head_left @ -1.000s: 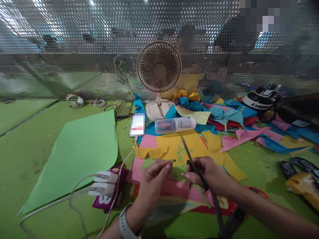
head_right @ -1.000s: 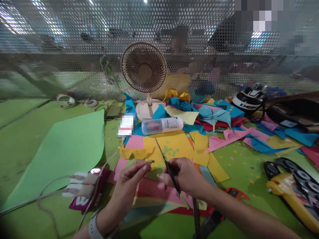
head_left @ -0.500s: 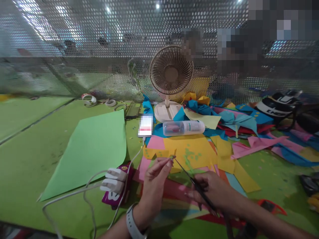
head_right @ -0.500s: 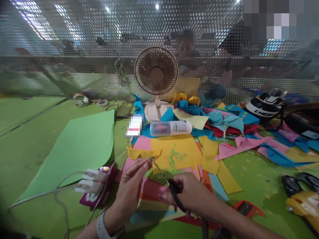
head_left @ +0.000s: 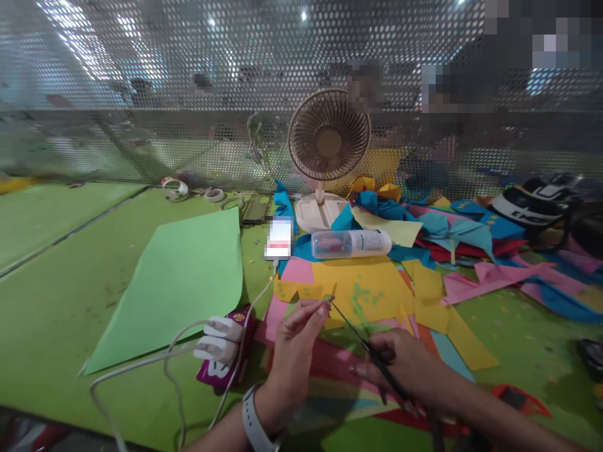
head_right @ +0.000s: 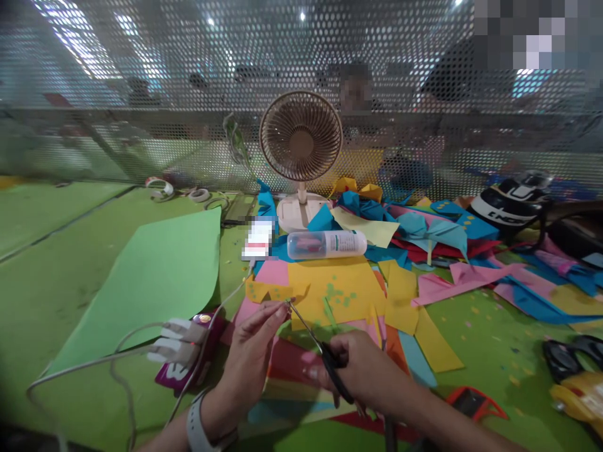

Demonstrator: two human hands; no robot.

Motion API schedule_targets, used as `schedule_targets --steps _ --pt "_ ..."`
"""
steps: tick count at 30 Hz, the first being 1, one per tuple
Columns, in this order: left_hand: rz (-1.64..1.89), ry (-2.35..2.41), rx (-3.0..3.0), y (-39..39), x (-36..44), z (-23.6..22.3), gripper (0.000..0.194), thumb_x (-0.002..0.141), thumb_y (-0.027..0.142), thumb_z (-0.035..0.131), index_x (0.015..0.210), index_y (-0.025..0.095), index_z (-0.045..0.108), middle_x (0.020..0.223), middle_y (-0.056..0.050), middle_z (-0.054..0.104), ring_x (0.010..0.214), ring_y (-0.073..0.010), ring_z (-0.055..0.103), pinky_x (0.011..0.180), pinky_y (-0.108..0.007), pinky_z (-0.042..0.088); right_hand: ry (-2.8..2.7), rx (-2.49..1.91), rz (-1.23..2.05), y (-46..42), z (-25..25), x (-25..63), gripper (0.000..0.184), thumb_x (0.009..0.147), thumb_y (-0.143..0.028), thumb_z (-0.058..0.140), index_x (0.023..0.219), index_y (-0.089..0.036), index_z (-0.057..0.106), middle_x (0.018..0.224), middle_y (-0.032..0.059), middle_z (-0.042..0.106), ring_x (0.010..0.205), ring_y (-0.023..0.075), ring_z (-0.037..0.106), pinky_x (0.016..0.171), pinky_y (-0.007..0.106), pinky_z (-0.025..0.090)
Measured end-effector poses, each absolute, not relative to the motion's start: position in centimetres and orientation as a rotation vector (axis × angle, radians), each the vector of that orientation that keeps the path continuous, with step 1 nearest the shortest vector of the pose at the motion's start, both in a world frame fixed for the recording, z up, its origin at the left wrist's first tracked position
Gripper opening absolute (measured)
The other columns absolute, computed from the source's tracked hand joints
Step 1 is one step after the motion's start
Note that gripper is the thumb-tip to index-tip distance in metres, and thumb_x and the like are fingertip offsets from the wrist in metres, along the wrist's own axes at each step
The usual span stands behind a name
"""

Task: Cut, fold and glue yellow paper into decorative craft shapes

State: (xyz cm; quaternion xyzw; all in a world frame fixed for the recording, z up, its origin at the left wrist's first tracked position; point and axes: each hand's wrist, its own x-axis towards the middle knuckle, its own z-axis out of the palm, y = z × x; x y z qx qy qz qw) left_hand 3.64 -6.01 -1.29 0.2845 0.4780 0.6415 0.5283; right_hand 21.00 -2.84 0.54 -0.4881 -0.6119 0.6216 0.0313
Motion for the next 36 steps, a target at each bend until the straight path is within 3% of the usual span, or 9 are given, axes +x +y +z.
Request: schedule_targets --steps 13,29,36 --pt "1.544 1.127 0.613 -6.0 3.7 -1.2 0.008 0.075 0.022 0.068 0.082 0.02 0.073 0.087 -0.001 0.06 0.087 -0.0132 0.052 0.079 -0.022 0.043 -1.891 -1.489 1.907 -3.0 0.5 20.6 0.043 0.066 -0.055 0.068 0.057 -0.017 0.049 0.042 -0.0048 0.051 0.029 0.0042 0.039 0.028 0.014 0.026" --pt "1.565 1.129 0.585 -5.9 3.8 -1.2 0.008 0.072 0.023 0.071 0.079 0.022 0.073 0.085 0.001 0.064 0.086 -0.0128 0.055 0.079 -0.023 0.044 -1.879 -1.5 1.889 -2.9 -0.1 20.7 0.044 0.066 -0.056 0.067 0.057 -0.017 0.049 0.042 -0.0051 0.049 0.03 0.0042 0.034 0.028 0.015 0.024" --pt "1.573 1.15 0.596 -5.9 3.8 -1.3 0.011 0.07 0.024 0.072 0.08 0.021 0.074 0.086 0.0 0.066 0.087 -0.0138 0.057 0.08 -0.024 0.045 -1.842 -1.539 1.902 -2.9 0.0 20.3 0.045 0.063 -0.057 0.069 0.058 -0.018 0.047 0.043 -0.0066 0.043 0.034 0.0061 0.039 0.031 0.016 0.026"
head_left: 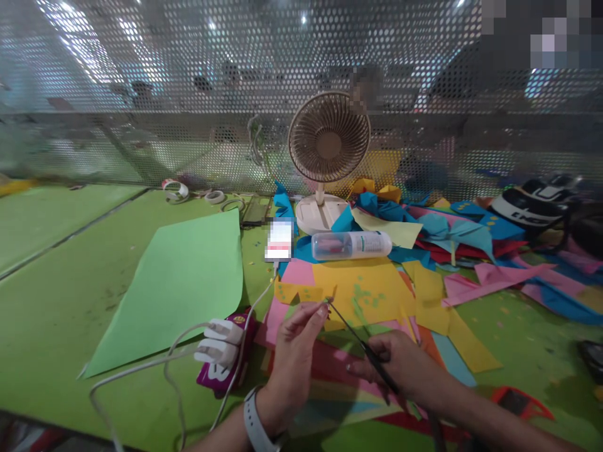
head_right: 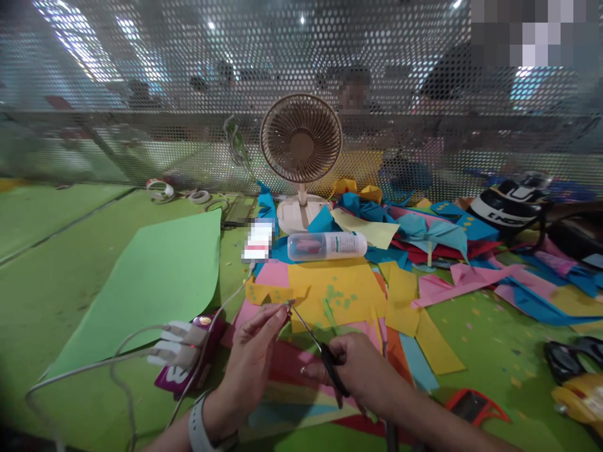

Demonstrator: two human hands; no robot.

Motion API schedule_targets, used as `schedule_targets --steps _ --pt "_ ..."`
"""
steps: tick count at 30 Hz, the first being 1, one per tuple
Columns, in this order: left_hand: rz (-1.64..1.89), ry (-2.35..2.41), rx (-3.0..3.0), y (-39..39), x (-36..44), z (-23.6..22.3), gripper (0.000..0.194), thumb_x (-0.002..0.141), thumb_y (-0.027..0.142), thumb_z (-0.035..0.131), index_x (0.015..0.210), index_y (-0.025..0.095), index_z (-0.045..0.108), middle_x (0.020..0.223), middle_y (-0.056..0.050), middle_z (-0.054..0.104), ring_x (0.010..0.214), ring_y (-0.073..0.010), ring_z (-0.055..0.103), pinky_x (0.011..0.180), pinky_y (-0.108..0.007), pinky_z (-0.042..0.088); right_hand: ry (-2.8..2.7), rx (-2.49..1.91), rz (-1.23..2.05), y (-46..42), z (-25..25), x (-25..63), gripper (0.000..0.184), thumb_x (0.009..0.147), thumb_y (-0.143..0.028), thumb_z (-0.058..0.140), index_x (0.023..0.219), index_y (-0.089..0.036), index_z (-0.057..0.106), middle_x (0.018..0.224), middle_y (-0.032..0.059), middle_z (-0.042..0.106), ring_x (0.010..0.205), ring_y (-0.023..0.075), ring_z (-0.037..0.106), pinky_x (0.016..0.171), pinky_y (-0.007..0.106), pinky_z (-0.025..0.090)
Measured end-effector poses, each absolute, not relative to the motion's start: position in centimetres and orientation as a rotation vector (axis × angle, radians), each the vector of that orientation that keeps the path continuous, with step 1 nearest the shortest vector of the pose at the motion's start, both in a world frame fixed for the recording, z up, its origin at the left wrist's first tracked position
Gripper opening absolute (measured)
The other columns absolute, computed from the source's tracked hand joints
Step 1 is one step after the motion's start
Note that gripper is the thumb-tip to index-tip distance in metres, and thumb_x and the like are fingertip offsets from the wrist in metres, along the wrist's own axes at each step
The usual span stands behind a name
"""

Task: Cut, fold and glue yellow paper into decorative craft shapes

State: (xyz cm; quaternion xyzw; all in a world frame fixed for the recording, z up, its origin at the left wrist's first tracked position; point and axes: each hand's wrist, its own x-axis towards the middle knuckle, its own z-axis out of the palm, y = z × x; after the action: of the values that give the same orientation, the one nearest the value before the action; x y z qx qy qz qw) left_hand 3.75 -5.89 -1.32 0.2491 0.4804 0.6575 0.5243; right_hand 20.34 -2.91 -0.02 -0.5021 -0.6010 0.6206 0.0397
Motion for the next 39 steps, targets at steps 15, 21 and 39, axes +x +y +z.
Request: schedule_targets --steps 15,21,39 --pt "1.093 0.871 0.943 -7.4 4.4 0.6 0.006 0.073 0.024 0.071 0.077 0.024 0.075 0.12 -0.007 0.059 0.119 -0.0255 0.048 0.095 -0.036 0.04 -2.049 -1.533 1.72 -3.3 2.1 28.0 0.024 0.068 -0.037 0.071 0.073 -0.015 0.063 0.067 0.0011 0.059 0.061 0.0133 0.053 0.054 0.02 0.042" --pt "0.963 0.679 0.923 -7.9 4.4 1.2 0.008 0.076 0.023 0.067 0.079 0.025 0.075 0.089 -0.008 0.068 0.092 -0.0223 0.062 0.083 -0.037 0.046 -1.861 -1.203 2.21 -5.4 2.0 24.4 0.02 0.066 -0.033 0.072 0.07 -0.015 0.064 0.061 -0.0029 0.058 0.051 0.0066 0.051 0.047 0.014 0.039" --pt "1.056 0.866 0.753 -7.1 4.5 -0.5 0.007 0.077 0.019 0.067 0.078 0.02 0.073 0.089 -0.004 0.072 0.073 -0.0125 0.063 0.069 -0.023 0.048 -1.53 -1.067 2.205 -6.7 1.2 25.3 0.038 0.071 -0.036 0.072 0.102 -0.017 0.062 0.082 0.0009 0.059 0.071 0.01 0.055 0.058 0.016 0.046"
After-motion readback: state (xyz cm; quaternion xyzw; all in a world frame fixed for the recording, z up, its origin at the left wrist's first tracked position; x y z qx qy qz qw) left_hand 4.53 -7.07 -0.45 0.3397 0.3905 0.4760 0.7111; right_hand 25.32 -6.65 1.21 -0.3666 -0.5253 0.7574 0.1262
